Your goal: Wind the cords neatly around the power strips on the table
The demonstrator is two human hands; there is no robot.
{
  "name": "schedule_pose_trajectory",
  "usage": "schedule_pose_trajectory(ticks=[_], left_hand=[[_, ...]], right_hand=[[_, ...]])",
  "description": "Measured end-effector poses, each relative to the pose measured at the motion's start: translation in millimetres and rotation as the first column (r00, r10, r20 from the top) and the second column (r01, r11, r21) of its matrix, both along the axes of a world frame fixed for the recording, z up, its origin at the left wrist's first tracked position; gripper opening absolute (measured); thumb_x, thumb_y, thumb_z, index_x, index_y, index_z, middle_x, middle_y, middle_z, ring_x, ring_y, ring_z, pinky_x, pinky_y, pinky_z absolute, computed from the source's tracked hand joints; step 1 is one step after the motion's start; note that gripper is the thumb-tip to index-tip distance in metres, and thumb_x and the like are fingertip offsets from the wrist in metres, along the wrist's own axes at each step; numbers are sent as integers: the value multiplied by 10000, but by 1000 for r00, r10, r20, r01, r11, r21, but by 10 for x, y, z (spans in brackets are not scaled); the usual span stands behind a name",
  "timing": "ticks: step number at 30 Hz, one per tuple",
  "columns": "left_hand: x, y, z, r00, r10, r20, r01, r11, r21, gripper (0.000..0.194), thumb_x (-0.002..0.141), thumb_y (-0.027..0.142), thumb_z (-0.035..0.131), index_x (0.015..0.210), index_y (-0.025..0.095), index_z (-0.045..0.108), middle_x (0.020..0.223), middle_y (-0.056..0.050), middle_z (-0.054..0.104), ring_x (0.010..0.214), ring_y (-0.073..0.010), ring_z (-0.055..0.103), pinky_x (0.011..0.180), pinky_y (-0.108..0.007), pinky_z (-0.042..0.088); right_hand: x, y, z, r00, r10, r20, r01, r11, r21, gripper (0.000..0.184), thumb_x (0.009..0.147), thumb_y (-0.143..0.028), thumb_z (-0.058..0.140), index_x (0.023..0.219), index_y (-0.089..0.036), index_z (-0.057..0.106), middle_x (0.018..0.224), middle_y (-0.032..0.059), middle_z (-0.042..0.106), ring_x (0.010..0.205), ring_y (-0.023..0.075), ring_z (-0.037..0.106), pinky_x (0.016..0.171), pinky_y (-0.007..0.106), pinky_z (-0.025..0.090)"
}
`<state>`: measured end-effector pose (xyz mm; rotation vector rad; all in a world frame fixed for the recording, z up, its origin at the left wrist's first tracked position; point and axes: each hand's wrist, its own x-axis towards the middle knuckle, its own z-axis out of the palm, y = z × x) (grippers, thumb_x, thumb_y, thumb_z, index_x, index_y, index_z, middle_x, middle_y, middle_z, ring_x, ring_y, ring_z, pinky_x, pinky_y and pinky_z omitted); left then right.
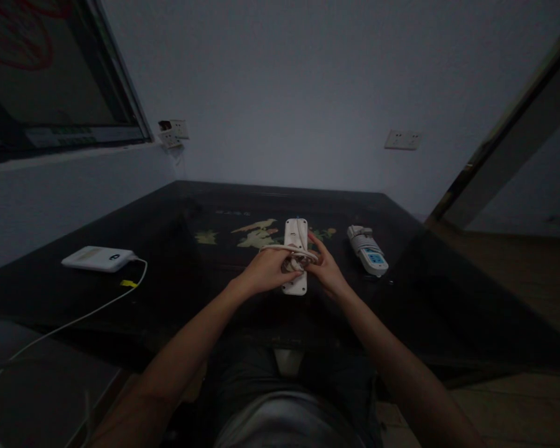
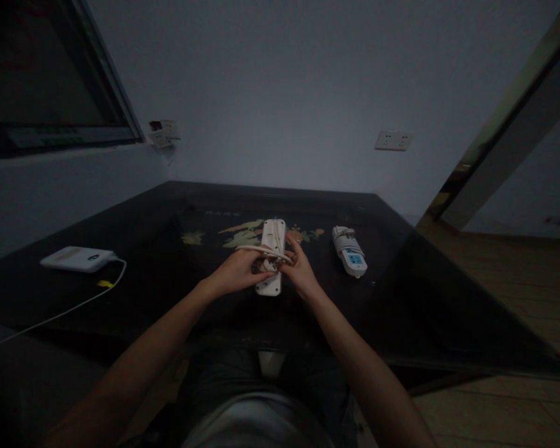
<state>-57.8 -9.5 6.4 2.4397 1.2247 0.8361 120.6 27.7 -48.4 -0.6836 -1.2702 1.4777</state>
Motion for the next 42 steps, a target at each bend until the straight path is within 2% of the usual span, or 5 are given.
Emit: schedule_pose_trajectory(ticks=[8,16,23,33,42], left_hand=[[20,43,-73,998,-6,63,-1,994,109,336,784,263,652,1102,174,591,1135,-105,645,1041,-266,604,904,-409,460],[9,69,-105,986,-99,137,96,995,29,319,750,200,690,1056,181,604,1067,-77,662,978,-232,625,857,-366,481],[11,78,-83,985,-30,169,24,999,41,392,699,293,764,1032,135,630,1028,-112,688,961,-244,640,861,-385,487],[-3,65,-71,976,-167,139,180,980,-87,254,768,281,700,981,146,670,1054,-88,693,987,-230,634,878,-354,481],[55,29,-66,998,-29,54,23,995,102,227,894,272,535,1108,205,576,1146,-83,624,1043,-234,601,898,-371,467]], right_hand=[[-4,-7,20,1000,-17,-7,17,1000,-1,891,574,-80,701,1369,-314,375,909,-11,662,757,155,622,637,246,486],[8,-1,14,999,-31,42,27,997,75,889,585,-79,697,1374,-327,371,939,-8,659,811,171,636,705,284,508],[-1,-16,38,995,-87,53,77,985,156,798,641,-141,711,1358,-318,407,1013,17,660,909,196,636,843,350,499],[-4,-26,48,994,-103,32,98,987,125,762,611,-138,711,1307,-297,444,1025,18,638,872,191,627,772,324,507],[-30,-83,107,994,-92,51,82,983,166,705,660,-183,706,1308,-305,454,1077,34,647,967,217,623,863,363,487]])
